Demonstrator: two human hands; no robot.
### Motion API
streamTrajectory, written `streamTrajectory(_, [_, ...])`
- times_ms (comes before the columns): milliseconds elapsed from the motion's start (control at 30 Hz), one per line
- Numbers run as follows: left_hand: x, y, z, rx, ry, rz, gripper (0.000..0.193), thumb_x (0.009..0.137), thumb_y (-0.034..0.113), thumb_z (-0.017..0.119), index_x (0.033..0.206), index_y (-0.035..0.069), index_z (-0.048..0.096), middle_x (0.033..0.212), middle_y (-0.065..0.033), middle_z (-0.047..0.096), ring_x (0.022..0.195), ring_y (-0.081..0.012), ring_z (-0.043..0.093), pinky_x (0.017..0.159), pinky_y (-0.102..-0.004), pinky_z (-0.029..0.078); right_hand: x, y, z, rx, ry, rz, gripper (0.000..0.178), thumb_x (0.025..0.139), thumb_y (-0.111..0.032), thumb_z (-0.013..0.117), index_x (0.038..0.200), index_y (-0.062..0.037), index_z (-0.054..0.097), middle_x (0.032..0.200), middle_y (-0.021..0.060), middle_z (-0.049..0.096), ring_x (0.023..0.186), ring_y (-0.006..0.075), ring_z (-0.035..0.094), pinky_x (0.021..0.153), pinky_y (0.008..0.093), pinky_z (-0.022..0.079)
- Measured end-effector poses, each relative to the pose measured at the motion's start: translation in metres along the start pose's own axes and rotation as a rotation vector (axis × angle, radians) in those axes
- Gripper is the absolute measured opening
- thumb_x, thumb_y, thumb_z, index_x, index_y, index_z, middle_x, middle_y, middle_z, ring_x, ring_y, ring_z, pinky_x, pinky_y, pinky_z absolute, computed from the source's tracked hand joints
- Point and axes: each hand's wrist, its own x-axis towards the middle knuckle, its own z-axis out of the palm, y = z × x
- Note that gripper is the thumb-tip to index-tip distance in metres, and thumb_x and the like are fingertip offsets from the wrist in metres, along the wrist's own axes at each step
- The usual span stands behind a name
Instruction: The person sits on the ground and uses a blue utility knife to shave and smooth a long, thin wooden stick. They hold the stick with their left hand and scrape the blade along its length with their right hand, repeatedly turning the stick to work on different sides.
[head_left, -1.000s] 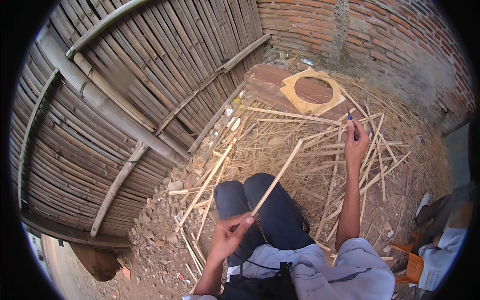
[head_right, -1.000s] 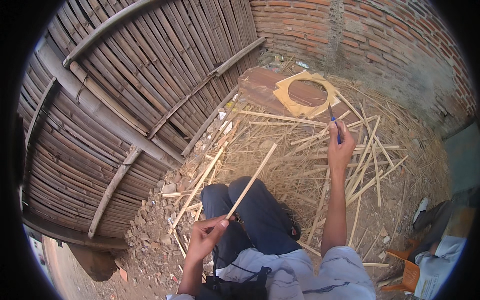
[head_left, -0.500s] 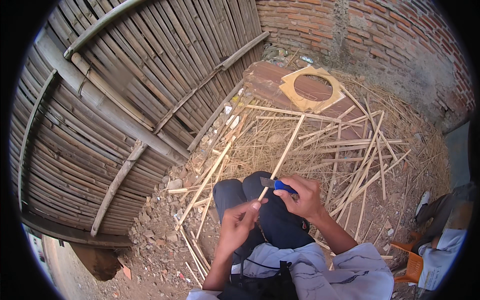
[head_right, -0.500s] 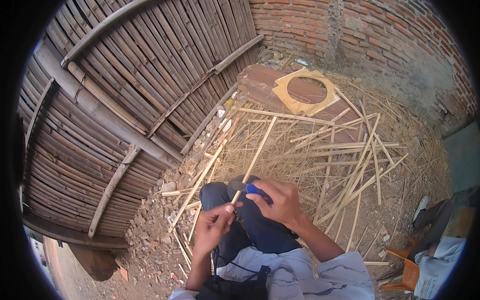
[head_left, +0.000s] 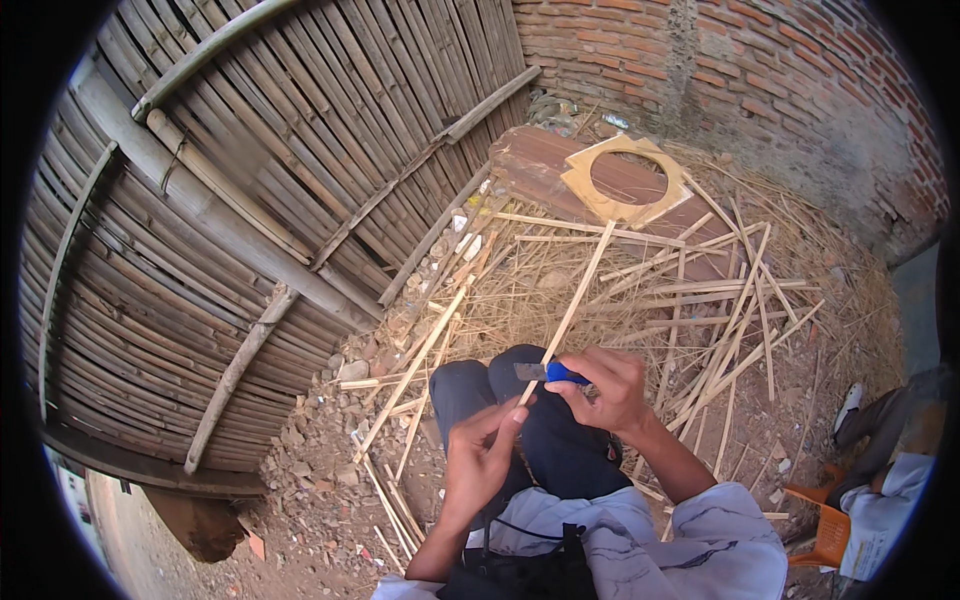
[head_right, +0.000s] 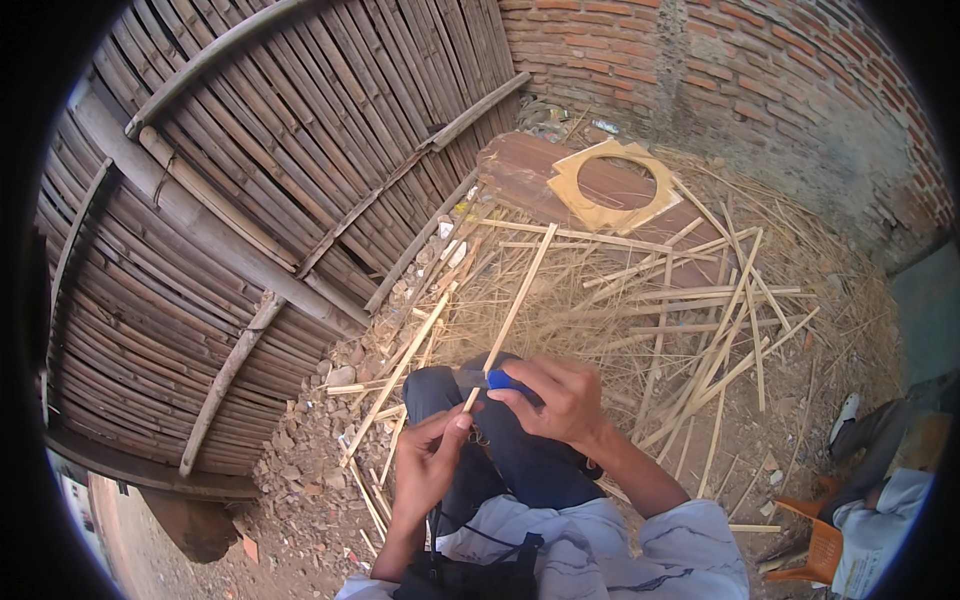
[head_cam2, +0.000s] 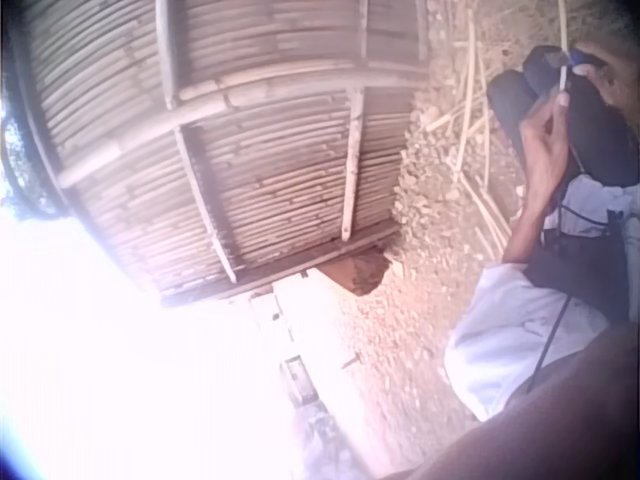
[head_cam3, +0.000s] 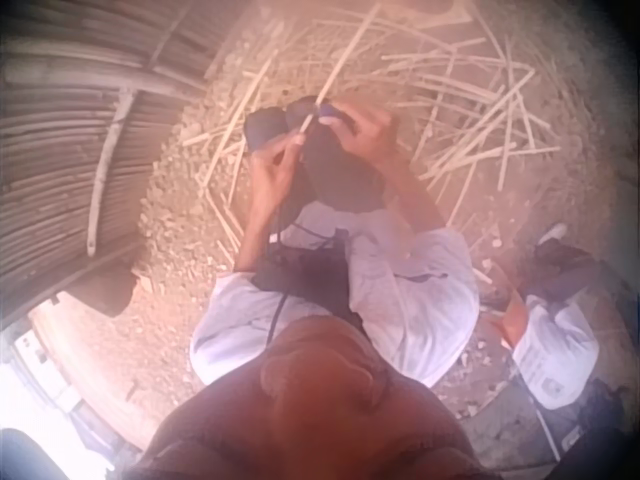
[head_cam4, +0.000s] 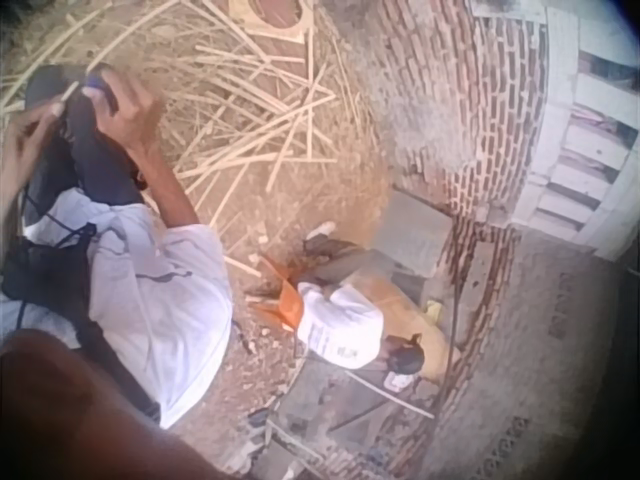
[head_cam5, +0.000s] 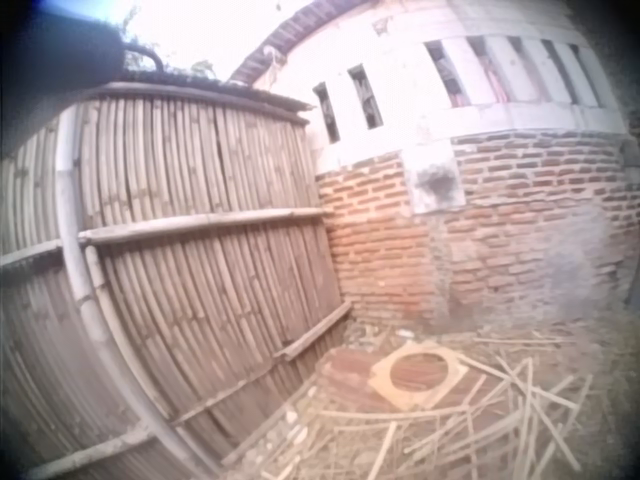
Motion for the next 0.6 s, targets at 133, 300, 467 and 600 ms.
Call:
streamTrajectory(133, [-0.012,-0.005,-0.006,0.018,-0.001,-0.040,0.024,0.109,0.014,0.068,0.126,0.001,0.080,0.085,-0.0078,0.074,0.076,-0.0074,0.059,0.066,-0.0257,0.046,0.019,0.031,-0.010,-0.026,0.166,0.094,0.027,0.096,-0.027,0.082,0.100,-0.0002,0.076,0.076,0.0112,0.069,0.061,0.0212,0.066,0.057,0.0332,0.049])
streamTrajectory(300, [-0.029,-0.019,-0.024,0.074,-0.057,-0.037,0.028,0.112,0.021,0.066,0.122,-0.001,0.081,0.082,0.0023,0.067,0.064,-0.0007,0.042,0.056,-0.0224,0.032,0.044,0.124,-0.050,-0.123,0.425,0.605,0.035,0.101,-0.031,0.079,0.110,0.0031,0.077,0.085,0.0156,0.077,0.075,0.0230,0.074,0.068,0.0333,0.053])
streamTrajectory(467, [-0.020,-0.035,-0.052,0.025,-0.123,-0.196,0.038,0.117,0.027,0.054,0.126,-0.003,0.076,0.064,0.0063,0.049,0.054,-0.0026,0.041,0.050,-0.0226,0.031,-0.005,0.222,-0.095,-0.356,0.220,0.766,0.039,0.098,-0.036,0.080,0.116,-0.0017,0.077,0.087,0.0175,0.077,0.081,0.0342,0.075,0.075,0.0406,0.055])
streamTrajectory(600, [-0.004,-0.040,-0.065,-0.052,-0.160,-0.203,0.043,0.120,0.030,0.046,0.122,-0.001,0.075,0.064,0.0032,0.051,0.049,-0.0043,0.046,0.048,-0.0230,0.036,-0.039,0.180,-0.084,-0.473,-0.167,0.840,0.043,0.096,-0.037,0.081,0.123,-0.0033,0.075,0.091,0.0190,0.077,0.084,0.0364,0.075,0.077,0.0431,0.055])
